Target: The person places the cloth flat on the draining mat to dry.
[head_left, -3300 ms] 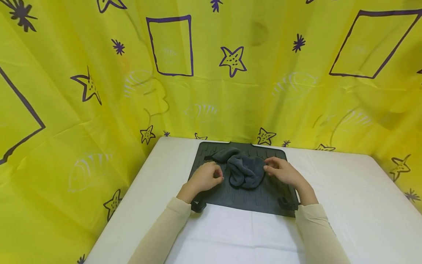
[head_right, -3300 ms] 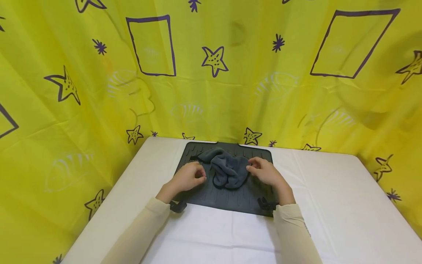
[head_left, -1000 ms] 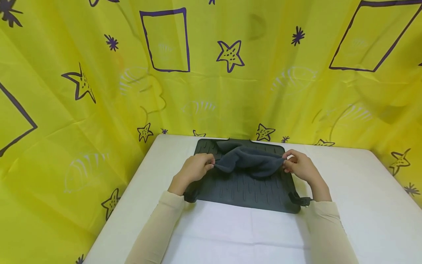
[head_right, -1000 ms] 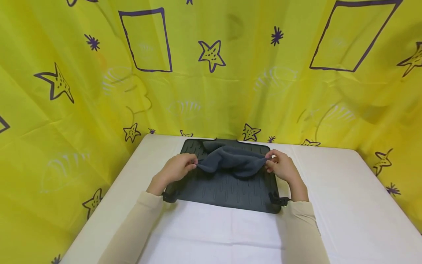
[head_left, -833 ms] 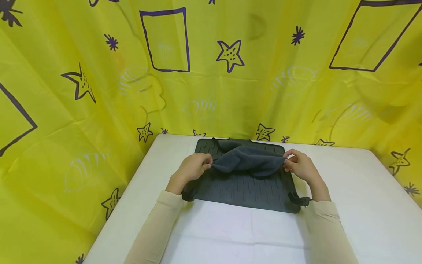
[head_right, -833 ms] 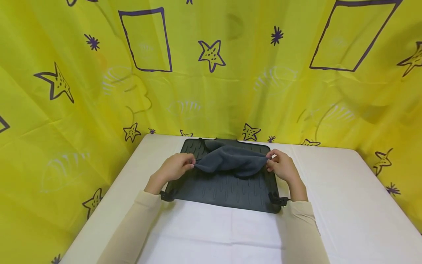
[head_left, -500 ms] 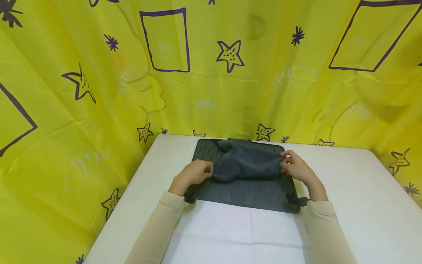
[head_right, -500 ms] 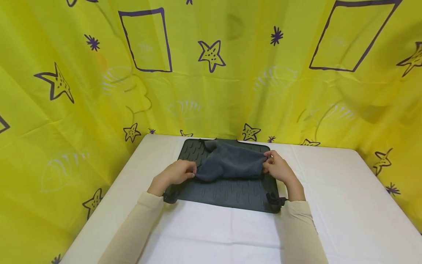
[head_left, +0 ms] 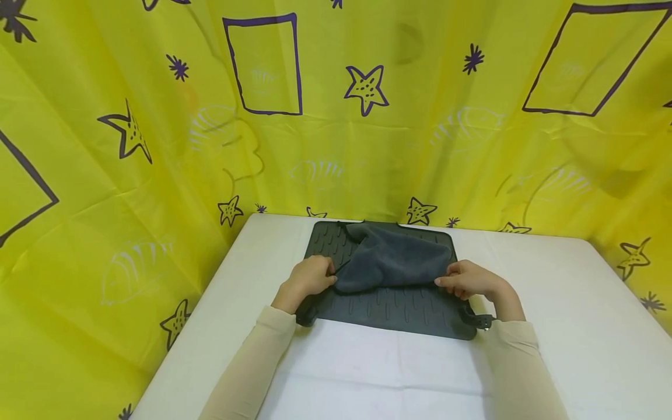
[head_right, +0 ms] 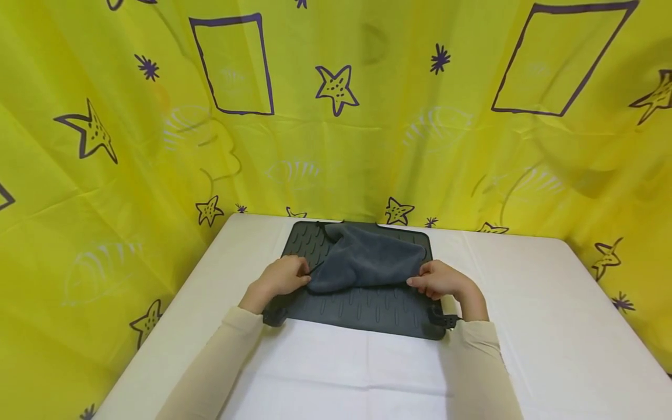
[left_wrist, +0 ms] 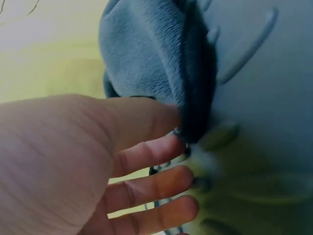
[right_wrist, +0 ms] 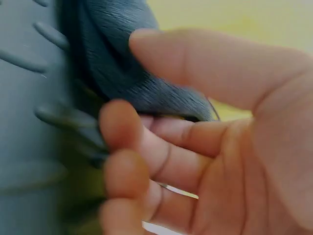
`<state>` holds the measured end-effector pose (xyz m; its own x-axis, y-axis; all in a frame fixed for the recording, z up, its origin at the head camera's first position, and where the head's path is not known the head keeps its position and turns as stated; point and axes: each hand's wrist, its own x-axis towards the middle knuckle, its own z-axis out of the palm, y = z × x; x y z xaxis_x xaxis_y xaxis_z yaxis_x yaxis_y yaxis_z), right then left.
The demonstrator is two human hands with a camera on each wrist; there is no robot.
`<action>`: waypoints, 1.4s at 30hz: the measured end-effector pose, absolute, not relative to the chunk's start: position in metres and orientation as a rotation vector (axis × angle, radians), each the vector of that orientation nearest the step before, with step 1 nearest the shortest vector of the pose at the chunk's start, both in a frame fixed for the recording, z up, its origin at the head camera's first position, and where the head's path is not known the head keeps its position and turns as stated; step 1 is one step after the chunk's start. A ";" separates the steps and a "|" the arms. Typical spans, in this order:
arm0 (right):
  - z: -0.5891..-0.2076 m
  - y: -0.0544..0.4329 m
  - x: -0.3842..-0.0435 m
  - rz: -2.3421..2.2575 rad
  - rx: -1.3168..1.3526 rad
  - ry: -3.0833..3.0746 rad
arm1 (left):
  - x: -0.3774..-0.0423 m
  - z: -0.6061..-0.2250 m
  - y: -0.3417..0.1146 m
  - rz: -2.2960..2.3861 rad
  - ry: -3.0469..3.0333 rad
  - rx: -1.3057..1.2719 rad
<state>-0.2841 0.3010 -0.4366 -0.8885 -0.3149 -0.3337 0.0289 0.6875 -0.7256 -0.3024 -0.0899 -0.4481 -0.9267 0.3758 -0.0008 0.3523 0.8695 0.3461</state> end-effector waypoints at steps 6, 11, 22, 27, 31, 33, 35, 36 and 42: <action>-0.441 0.286 -0.289 -1.069 -0.197 2.497 | -0.303 -0.455 -0.085 0.498 3.006 0.542; -0.438 0.283 -0.288 -1.137 -0.162 2.526 | -0.301 -0.454 -0.082 0.493 3.009 0.527; -0.432 0.282 -0.287 -1.310 -0.306 2.473 | -0.302 -0.454 -0.083 0.438 3.024 0.530; -0.431 0.287 -0.287 -1.385 -0.346 2.455 | -0.304 -0.452 -0.088 0.452 3.065 0.549; -0.428 0.291 -0.287 -1.449 -0.327 2.448 | -0.306 -0.449 -0.094 0.546 3.071 0.531; -0.426 0.292 -0.286 -1.462 -0.314 2.458 | -0.307 -0.446 -0.097 0.606 3.064 0.522; -0.424 0.293 -0.285 -1.461 -0.311 2.472 | -0.308 -0.444 -0.099 0.676 3.054 0.512; -0.424 0.293 -0.285 -1.458 -0.311 2.477 | -0.308 -0.443 -0.100 0.711 3.050 0.503; -0.419 0.300 -0.283 -1.426 -0.317 2.471 | -0.311 -0.438 -0.103 0.914 3.035 0.427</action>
